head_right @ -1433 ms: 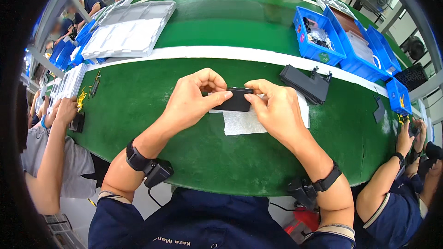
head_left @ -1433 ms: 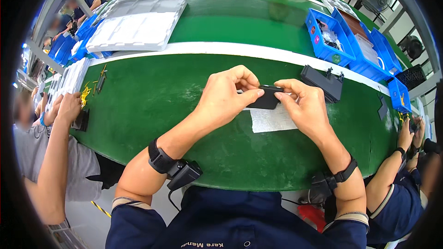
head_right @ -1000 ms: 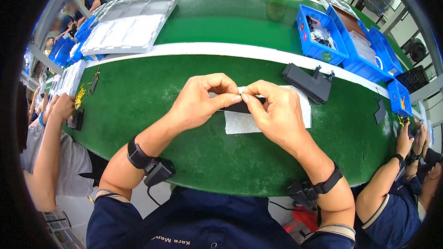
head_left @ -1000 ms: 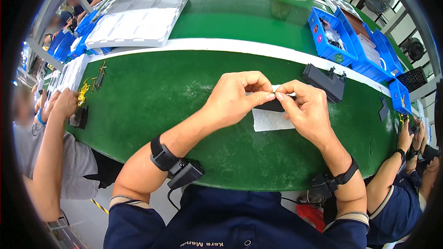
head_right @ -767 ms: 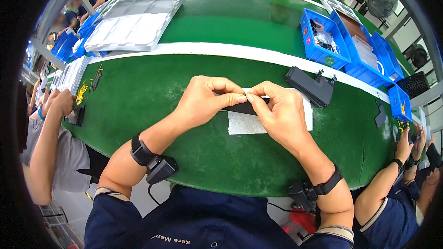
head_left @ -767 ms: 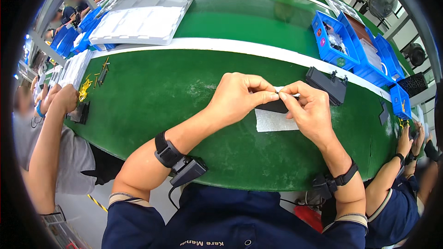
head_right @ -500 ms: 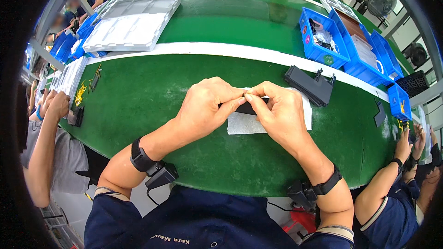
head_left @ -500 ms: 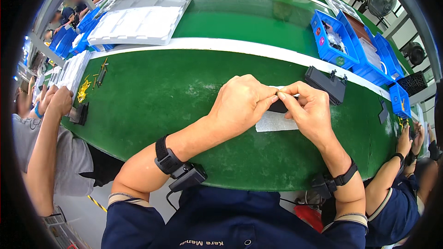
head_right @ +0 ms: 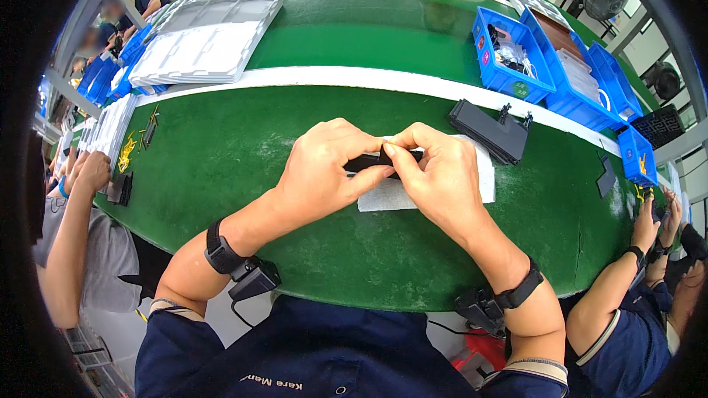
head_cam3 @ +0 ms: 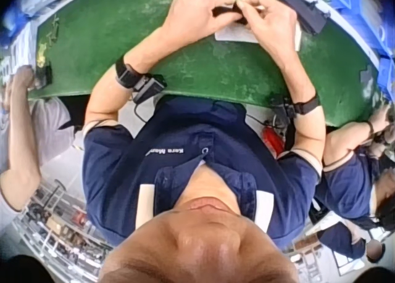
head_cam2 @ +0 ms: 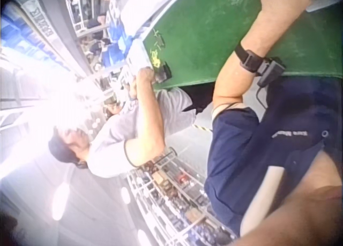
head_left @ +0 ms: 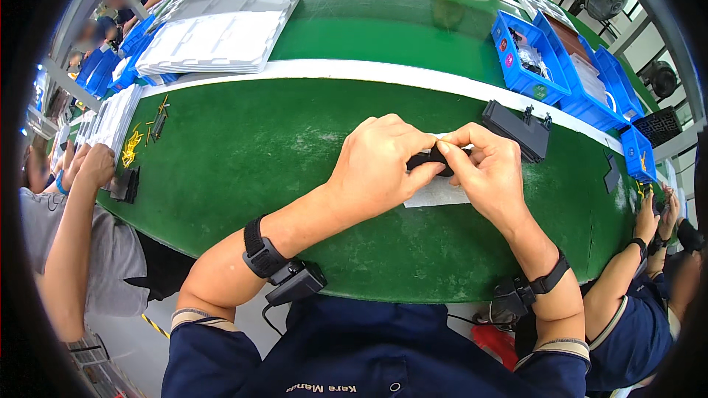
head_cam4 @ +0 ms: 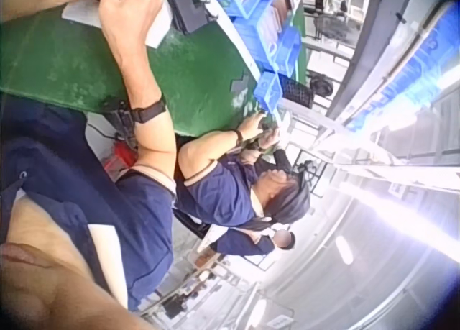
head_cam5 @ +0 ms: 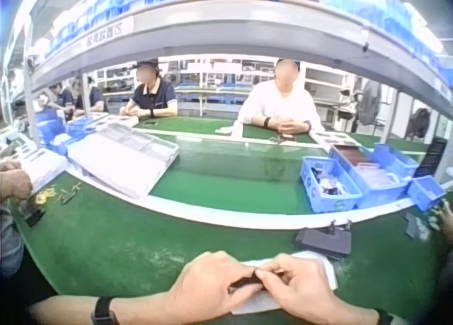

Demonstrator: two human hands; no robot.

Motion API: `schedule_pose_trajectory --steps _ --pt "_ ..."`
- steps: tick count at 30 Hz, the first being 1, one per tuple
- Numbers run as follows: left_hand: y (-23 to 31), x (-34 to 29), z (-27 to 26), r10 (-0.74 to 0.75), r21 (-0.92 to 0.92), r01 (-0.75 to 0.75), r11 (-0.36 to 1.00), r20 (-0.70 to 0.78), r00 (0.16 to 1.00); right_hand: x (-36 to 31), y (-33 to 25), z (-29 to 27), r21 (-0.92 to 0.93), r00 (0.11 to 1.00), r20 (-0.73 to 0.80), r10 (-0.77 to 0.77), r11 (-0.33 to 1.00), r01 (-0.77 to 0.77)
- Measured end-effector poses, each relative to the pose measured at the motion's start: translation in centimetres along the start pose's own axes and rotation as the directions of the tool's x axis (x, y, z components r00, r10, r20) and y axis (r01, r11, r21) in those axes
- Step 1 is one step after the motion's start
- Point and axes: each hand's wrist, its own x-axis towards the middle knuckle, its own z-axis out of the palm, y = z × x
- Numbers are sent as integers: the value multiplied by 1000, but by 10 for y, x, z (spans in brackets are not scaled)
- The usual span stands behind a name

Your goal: Assembling black plastic components and inserting small parts at a manufacturing workbench.

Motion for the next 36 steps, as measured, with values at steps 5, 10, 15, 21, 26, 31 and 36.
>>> schedule_pose_trajectory --steps 5,10,15,21,26,31,36 --pt "8 5 -5 -313 -136 330 934 133 941 0 1 -1 16 1000 -10 0 1000 0" --pt "4 2 -5 -419 -212 459 863 205 884 0 -2 -2 -8 1000 3 17 1000 -17" --pt "-1 -1 -3 -366 -240 397 886 165 916 1 0 -3 -21 1000 -2 -3 1000 3" --pt "-5 4 -8 -312 -256 377 890 259 914 0 1 -6 -19 999 46 18 1000 -17" --pt "-7 6 -11 -233 -217 292 932 259 937 1 -1 -6 -1 998 60 34 999 -34" --pt "3 9 -10 -289 -199 345 917 263 921 -2 0 -4 73 994 86 -64 996 58" --pt "-4 12 -18 -527 -469 591 656 276 804 2 3 -4 1 998 59 -8 1000 8"
